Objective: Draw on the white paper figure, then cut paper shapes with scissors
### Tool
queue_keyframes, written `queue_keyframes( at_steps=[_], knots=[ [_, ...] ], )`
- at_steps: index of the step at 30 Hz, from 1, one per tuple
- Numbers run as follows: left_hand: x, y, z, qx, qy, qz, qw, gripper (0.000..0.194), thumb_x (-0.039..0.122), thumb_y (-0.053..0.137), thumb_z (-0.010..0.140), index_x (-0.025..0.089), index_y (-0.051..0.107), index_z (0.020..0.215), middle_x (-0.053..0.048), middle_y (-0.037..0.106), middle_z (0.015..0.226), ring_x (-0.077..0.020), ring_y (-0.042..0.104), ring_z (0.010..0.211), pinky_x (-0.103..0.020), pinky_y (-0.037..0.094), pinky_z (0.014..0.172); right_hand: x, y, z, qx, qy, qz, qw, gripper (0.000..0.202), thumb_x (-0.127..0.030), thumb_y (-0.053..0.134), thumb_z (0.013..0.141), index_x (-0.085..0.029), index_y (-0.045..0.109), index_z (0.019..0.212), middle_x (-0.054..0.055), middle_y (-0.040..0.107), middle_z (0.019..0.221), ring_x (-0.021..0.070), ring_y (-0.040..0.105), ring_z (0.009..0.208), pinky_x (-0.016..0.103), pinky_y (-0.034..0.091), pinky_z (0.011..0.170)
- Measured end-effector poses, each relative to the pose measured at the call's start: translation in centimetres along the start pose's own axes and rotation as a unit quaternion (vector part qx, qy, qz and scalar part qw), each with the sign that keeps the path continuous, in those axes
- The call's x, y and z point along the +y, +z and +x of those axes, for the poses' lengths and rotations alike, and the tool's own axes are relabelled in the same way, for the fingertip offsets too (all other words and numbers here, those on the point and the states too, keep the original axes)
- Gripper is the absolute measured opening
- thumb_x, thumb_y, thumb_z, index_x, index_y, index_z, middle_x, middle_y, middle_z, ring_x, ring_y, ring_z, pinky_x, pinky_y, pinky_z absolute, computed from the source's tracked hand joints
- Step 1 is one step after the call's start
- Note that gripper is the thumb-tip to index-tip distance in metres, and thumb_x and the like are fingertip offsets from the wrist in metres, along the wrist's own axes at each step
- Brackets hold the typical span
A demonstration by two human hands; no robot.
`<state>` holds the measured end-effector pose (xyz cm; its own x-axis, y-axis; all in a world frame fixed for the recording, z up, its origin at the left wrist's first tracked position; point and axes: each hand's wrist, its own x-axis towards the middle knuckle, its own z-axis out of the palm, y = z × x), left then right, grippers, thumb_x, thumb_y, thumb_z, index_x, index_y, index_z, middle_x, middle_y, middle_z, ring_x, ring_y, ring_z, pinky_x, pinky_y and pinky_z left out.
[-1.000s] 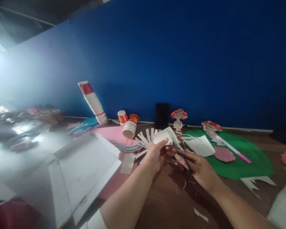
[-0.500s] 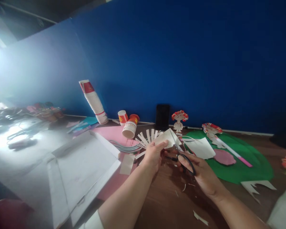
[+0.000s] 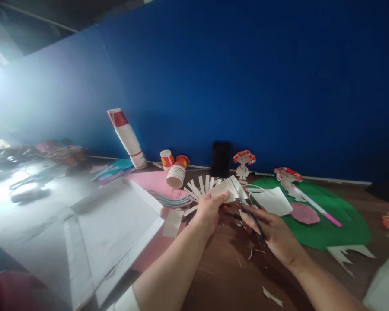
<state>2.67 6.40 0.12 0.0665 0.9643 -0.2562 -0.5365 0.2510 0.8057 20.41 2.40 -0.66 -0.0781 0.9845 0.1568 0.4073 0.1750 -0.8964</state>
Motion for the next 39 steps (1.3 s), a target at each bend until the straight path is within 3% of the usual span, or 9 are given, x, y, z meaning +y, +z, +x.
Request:
queue_keyframes(
  at_steps=[6, 11, 15, 32, 39],
  knots=[
    [0.02, 0.03, -0.08, 0.011, 0.017, 0.002, 1.0, 0.035, 0.033, 0.091, 0.067, 0.014, 0.074, 0.089, -0.012, 0.075, 0.084, -0.0272, 0.072, 0.083, -0.037, 0.056, 0.077, -0.2, -0.09, -0.01, -0.024, 0.042, 0.003, 0.999, 0.053, -0.066, 0.072, 0.086, -0.025, 0.088, 0.115, 0.007, 0.078, 0.079, 0.0296, 0.074, 0.077, 0.034, 0.062, 0.069],
    [-0.25, -0.15, 0.12, -0.003, 0.017, -0.001, 1.0, 0.046, 0.04, 0.092, 0.064, 0.013, 0.073, 0.096, -0.011, 0.074, 0.085, -0.0248, 0.07, 0.078, -0.038, 0.056, 0.076, 0.09, -0.17, 0.11, -0.038, 0.035, 0.0, 0.999, 0.054, -0.065, 0.07, 0.088, -0.024, 0.087, 0.119, 0.008, 0.079, 0.079, 0.0285, 0.073, 0.075, 0.033, 0.062, 0.068],
    [-0.33, -0.16, 0.27, -0.011, 0.018, -0.009, 1.0, 0.049, 0.041, 0.095, 0.062, 0.012, 0.071, 0.094, -0.01, 0.072, 0.082, -0.0218, 0.066, 0.073, -0.034, 0.054, 0.072, 0.32, -0.22, 0.24, -0.024, 0.034, -0.012, 0.999, 0.056, -0.068, 0.071, 0.085, -0.024, 0.088, 0.115, 0.009, 0.082, 0.09, 0.0298, 0.075, 0.082, 0.035, 0.062, 0.073],
    [0.25, 0.25, -0.28, 0.002, 0.008, -0.014, 1.0, 0.037, 0.032, 0.091, 0.068, 0.012, 0.073, 0.093, -0.01, 0.071, 0.079, -0.0186, 0.063, 0.064, -0.033, 0.053, 0.069, -0.34, -0.02, 0.15, -0.012, 0.061, -0.004, 0.998, 0.061, -0.072, 0.074, 0.079, -0.022, 0.088, 0.11, 0.008, 0.079, 0.081, 0.0333, 0.074, 0.085, 0.038, 0.06, 0.073],
    [0.05, 0.1, -0.03, -0.012, 0.008, -0.006, 1.0, 0.035, 0.03, 0.09, 0.067, 0.011, 0.076, 0.093, -0.011, 0.075, 0.082, -0.0229, 0.07, 0.071, -0.037, 0.058, 0.076, -0.41, -0.17, 0.12, -0.024, 0.061, 0.012, 0.998, 0.061, -0.072, 0.073, 0.081, -0.024, 0.087, 0.115, 0.008, 0.085, 0.105, 0.038, 0.075, 0.11, 0.042, 0.06, 0.095]
  ],
)
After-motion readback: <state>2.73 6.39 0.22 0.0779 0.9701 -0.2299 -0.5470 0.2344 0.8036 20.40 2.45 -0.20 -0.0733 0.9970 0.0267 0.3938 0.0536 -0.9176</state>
